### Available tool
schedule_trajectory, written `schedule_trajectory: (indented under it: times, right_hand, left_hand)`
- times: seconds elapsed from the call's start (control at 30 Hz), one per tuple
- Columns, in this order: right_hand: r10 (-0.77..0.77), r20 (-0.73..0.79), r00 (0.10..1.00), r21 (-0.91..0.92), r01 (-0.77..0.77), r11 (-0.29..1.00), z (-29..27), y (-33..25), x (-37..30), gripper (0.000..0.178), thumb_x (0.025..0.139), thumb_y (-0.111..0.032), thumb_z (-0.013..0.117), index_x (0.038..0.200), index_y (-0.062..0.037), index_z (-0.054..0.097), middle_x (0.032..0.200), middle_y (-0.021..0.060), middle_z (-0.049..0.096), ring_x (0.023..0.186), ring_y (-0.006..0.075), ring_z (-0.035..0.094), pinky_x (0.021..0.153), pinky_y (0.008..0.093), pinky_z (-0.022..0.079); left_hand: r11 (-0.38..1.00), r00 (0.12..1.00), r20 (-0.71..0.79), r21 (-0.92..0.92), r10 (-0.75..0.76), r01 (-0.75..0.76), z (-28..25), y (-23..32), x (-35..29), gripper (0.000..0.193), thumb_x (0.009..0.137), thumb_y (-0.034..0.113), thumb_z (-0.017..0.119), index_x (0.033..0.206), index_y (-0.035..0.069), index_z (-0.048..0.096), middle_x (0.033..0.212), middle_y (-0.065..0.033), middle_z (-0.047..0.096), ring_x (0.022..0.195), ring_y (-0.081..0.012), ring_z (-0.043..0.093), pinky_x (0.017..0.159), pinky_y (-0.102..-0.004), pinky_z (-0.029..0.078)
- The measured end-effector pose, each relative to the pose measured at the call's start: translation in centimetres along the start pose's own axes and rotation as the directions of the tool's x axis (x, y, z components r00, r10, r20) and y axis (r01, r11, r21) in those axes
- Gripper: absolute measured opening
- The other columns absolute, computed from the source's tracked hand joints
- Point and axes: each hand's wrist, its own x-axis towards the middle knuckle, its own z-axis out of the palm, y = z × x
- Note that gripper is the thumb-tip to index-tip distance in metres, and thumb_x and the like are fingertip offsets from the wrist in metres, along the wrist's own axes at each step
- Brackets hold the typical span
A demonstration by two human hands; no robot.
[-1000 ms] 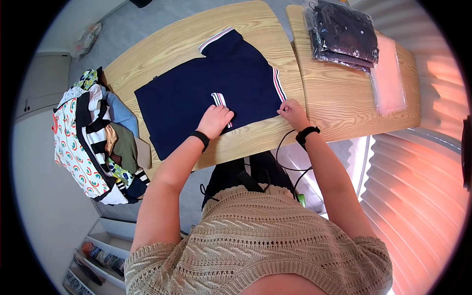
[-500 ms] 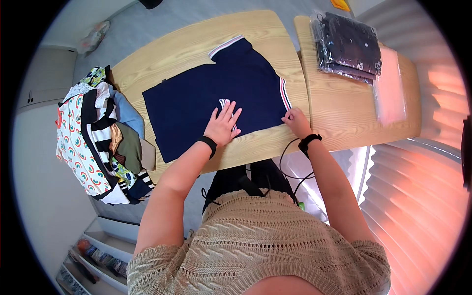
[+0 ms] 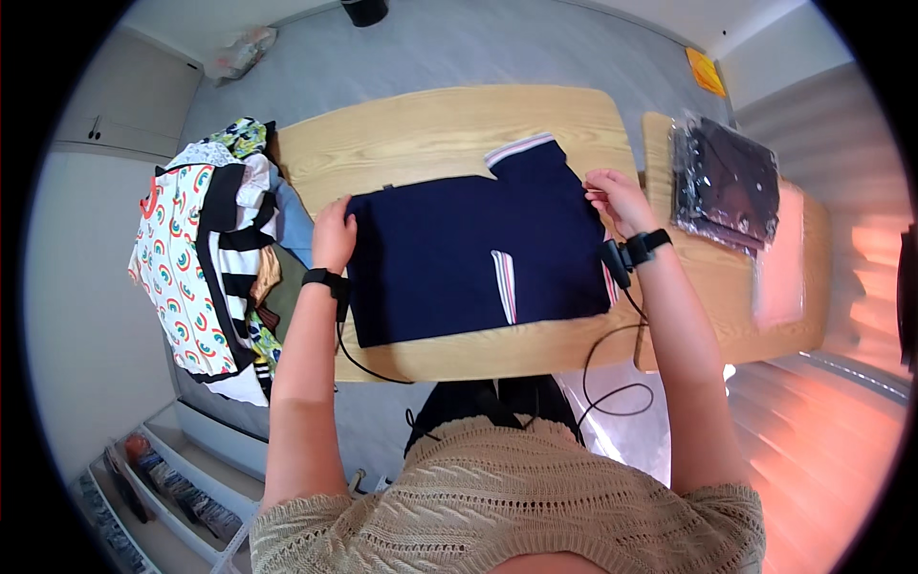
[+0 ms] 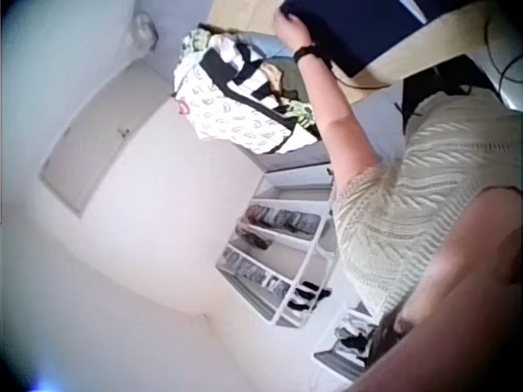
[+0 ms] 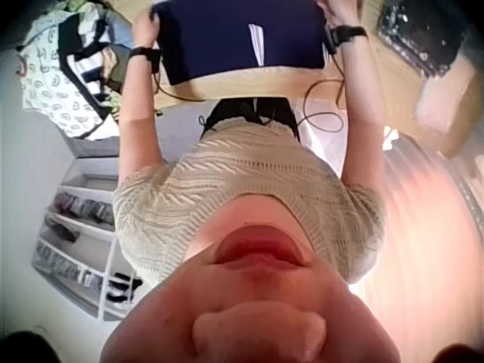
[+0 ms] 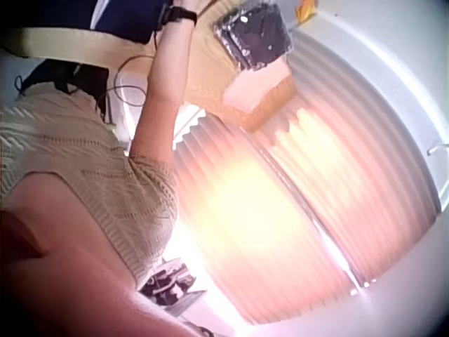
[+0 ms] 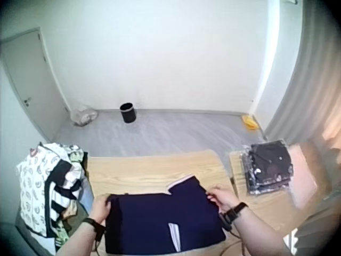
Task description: Folding a navy polo shirt and a rainbow-patterned shirt and placing each into a plastic bag on a wooden table.
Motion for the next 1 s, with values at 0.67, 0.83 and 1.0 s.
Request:
schedule_trajectory:
  times: [0.67, 0.83, 1.0]
  right_hand:
    - [-0.09, -0.094, 0.991, -0.149, 0.075, 0.986, 1.3, 2.9, 6.4, 0.014, 0.082, -0.021, 0.067, 0.085, -0.0083, 0.063, 0.069, -0.0067, 0.055, 0.054, 0.0044, 0.041, 0.051, 0.0195, 0.034]
    - [-0.102, 0.062, 0.993, -0.345, 0.117, 0.931, -0.5, 0.3, -2.6, 0.017, 0.08, -0.017, 0.068, 0.091, -0.004, 0.066, 0.074, -0.0059, 0.059, 0.061, 0.0035, 0.045, 0.056, 0.0186, 0.035]
    - [0.145, 0.12, 0.982, -0.391, -0.088, 0.916, -4.4, 6.4, -5.2, 0.017, 0.075, -0.015, 0.073, 0.086, -0.0042, 0.065, 0.071, -0.0046, 0.058, 0.059, 0.0052, 0.048, 0.055, 0.0202, 0.038]
  left_hand:
    - [0.99, 0.994, 0.108, -0.142, -0.003, 0.018, 1.0, -2.3, 2.0, 0.014, 0.069, 0.006, 0.069, 0.081, 0.005, 0.061, 0.079, -0.0107, 0.058, 0.081, -0.0301, 0.056, 0.071, -0.0389, 0.044]
    - [0.974, 0.988, 0.036, -0.175, 0.15, -0.141, -3.9, -0.6, -1.2, 0.012, 0.068, 0.0, 0.065, 0.076, 0.004, 0.057, 0.078, -0.0103, 0.057, 0.079, -0.0314, 0.054, 0.07, -0.0396, 0.044]
    - [0.969, 0.96, 0.154, -0.119, 0.232, -0.215, -2.9, 0.1, -7.3, 0.016, 0.066, -0.004, 0.058, 0.077, 0.007, 0.057, 0.08, -0.0098, 0.053, 0.081, -0.0314, 0.053, 0.07, -0.039, 0.044]
